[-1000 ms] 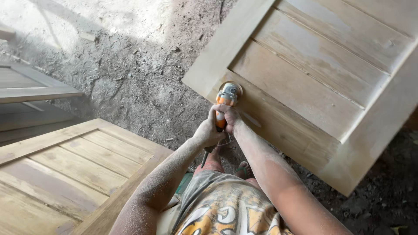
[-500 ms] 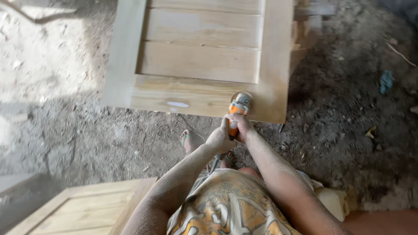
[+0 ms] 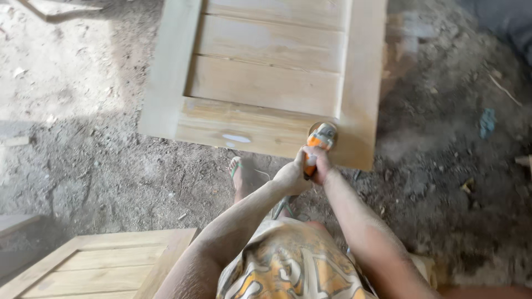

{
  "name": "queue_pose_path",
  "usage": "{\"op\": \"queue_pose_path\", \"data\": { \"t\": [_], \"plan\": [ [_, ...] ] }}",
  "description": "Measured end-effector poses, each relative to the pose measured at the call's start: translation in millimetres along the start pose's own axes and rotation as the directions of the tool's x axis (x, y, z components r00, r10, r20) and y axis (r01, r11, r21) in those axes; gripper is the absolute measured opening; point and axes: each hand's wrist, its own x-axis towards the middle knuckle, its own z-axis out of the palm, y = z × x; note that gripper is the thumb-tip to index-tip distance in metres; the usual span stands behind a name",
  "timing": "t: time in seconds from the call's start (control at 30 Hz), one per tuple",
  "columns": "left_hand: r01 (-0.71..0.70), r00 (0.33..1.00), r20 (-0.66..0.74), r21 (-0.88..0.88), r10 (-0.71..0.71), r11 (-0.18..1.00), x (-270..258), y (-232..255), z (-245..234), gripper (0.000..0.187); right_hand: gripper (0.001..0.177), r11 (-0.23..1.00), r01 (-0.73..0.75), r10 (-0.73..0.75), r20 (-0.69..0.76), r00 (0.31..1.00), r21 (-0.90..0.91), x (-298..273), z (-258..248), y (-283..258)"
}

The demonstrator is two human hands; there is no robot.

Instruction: The person uses a handheld power sander to smooth the flat surfaces and the interior of a pre-cut handle hole on a wooden door.

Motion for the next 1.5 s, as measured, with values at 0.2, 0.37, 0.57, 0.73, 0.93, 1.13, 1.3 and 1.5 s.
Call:
{"op": "queue_pose_path", "data": {
  "t": [0.2,0.37,0.57,0.73,0.93,1.13,1.3,1.5],
  "plan": [
    [0.169,0.969,-0.159,-0.141,-0.19,0.976,-49.1,-86.4,-88.5,0.113,0.036,0.984,-0.14,0.155,0.143,0.977,-0.108,42.5,144.0,42.1],
    [0.322,0.895,-0.26,-0.18,-0.361,0.929,-81.6,-153.4,-154.2,0.116,0.037,0.92,-0.293,0.354,0.228,0.907,-0.261,99.3,244.3,82.0],
    [0.37,0.828,-0.315,-0.316,-0.464,0.874,-104.6,-214.0,-218.9,0.116,0.038,0.873,-0.305,0.422,0.276,0.864,-0.381,153.0,340.2,124.5],
    [0.375,0.846,-0.276,-0.301,-0.456,0.877,-93.4,-224.5,-232.9,0.113,0.038,0.881,-0.279,0.378,0.213,0.901,-0.383,154.0,358.8,112.9],
    [0.245,0.919,-0.267,-0.185,-0.289,0.952,-55.8,-186.7,-180.4,0.121,0.03,0.942,-0.219,0.28,0.238,0.93,-0.252,125.1,282.9,72.0],
    [0.168,0.96,-0.198,-0.148,-0.196,0.975,-26.6,-129.0,-103.1,0.118,0.025,0.969,-0.157,0.199,0.226,0.953,-0.191,85.6,175.8,36.6],
    [0.062,0.986,-0.155,-0.008,-0.062,0.998,11.1,-64.1,-33.6,0.113,0.032,0.976,-0.124,0.145,0.107,0.984,-0.179,59.8,65.8,6.6],
    [-0.058,0.997,0.049,0.032,0.057,0.998,54.6,37.4,33.9,0.115,0.052,0.999,0.047,-0.05,-0.097,0.994,-0.024,-6.3,-53.0,-49.3]
  ]
}}
